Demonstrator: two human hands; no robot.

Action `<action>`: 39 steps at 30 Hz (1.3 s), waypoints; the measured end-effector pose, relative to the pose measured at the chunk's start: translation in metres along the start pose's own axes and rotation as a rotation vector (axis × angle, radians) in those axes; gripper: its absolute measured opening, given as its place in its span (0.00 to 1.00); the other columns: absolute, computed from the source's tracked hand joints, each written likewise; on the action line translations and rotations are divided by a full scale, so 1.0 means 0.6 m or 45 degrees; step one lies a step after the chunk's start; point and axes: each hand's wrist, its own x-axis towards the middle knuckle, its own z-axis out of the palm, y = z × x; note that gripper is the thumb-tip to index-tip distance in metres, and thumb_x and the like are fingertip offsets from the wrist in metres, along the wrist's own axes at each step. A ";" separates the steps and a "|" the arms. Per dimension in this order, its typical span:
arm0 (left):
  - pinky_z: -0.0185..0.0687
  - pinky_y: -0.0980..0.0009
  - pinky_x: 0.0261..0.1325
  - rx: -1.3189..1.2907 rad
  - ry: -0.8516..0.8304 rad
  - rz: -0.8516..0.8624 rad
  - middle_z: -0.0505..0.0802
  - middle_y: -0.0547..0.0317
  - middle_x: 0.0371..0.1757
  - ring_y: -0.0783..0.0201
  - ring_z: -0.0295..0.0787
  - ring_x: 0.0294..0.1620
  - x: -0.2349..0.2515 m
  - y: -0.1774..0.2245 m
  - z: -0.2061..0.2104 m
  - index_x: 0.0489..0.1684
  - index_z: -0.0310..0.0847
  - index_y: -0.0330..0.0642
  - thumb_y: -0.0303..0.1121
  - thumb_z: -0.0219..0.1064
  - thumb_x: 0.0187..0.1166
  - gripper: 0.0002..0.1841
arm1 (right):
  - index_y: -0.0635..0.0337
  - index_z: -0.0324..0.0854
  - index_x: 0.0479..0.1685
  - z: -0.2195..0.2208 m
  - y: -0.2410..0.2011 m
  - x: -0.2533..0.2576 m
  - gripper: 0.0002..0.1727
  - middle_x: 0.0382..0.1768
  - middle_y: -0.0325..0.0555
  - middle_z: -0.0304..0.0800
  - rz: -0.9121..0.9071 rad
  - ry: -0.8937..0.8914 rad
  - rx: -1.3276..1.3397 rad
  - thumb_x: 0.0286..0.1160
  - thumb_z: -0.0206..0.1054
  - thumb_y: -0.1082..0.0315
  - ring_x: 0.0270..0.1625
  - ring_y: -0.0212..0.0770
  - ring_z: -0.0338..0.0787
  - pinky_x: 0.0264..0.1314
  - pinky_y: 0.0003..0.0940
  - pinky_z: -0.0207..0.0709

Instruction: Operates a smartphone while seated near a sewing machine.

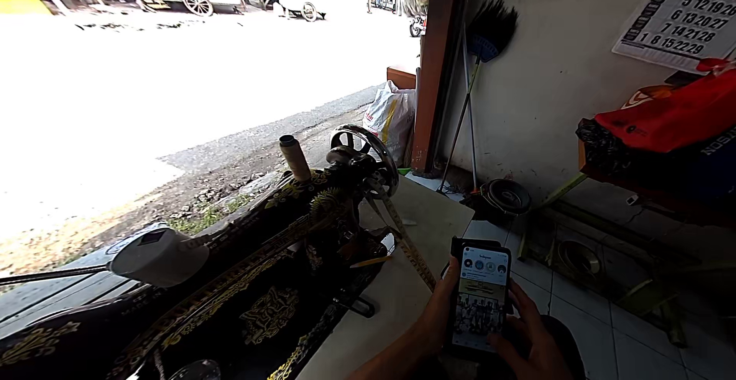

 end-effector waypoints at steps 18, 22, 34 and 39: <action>0.90 0.63 0.62 0.048 -0.023 -0.013 0.95 0.53 0.55 0.63 0.94 0.57 0.001 -0.004 -0.004 0.72 0.75 0.43 0.57 0.26 0.93 0.36 | 0.68 0.60 0.87 0.007 -0.002 -0.002 0.36 0.76 0.52 0.80 0.019 0.169 -0.020 0.77 0.65 0.69 0.63 0.34 0.91 0.59 0.28 0.88; 0.90 0.64 0.63 0.051 -0.031 -0.017 0.95 0.54 0.56 0.64 0.93 0.58 -0.001 -0.002 -0.002 0.73 0.75 0.44 0.56 0.26 0.94 0.35 | 0.69 0.63 0.85 0.004 -0.005 -0.002 0.31 0.73 0.49 0.83 0.026 0.177 0.014 0.84 0.58 0.67 0.56 0.29 0.91 0.56 0.23 0.86; 0.90 0.64 0.63 0.051 -0.012 -0.027 0.95 0.54 0.55 0.64 0.94 0.58 -0.002 -0.001 -0.001 0.73 0.74 0.42 0.55 0.26 0.94 0.35 | 0.69 0.60 0.86 0.004 -0.003 -0.005 0.45 0.76 0.51 0.80 0.003 0.150 0.006 0.65 0.74 0.65 0.63 0.34 0.91 0.59 0.28 0.89; 0.89 0.63 0.63 0.106 -0.018 -0.045 0.94 0.53 0.56 0.64 0.93 0.58 -0.001 -0.001 -0.001 0.73 0.74 0.42 0.56 0.27 0.94 0.35 | 0.69 0.73 0.76 0.010 -0.010 -0.004 0.27 0.66 0.48 0.88 0.066 0.266 -0.041 0.80 0.63 0.65 0.54 0.27 0.92 0.55 0.21 0.86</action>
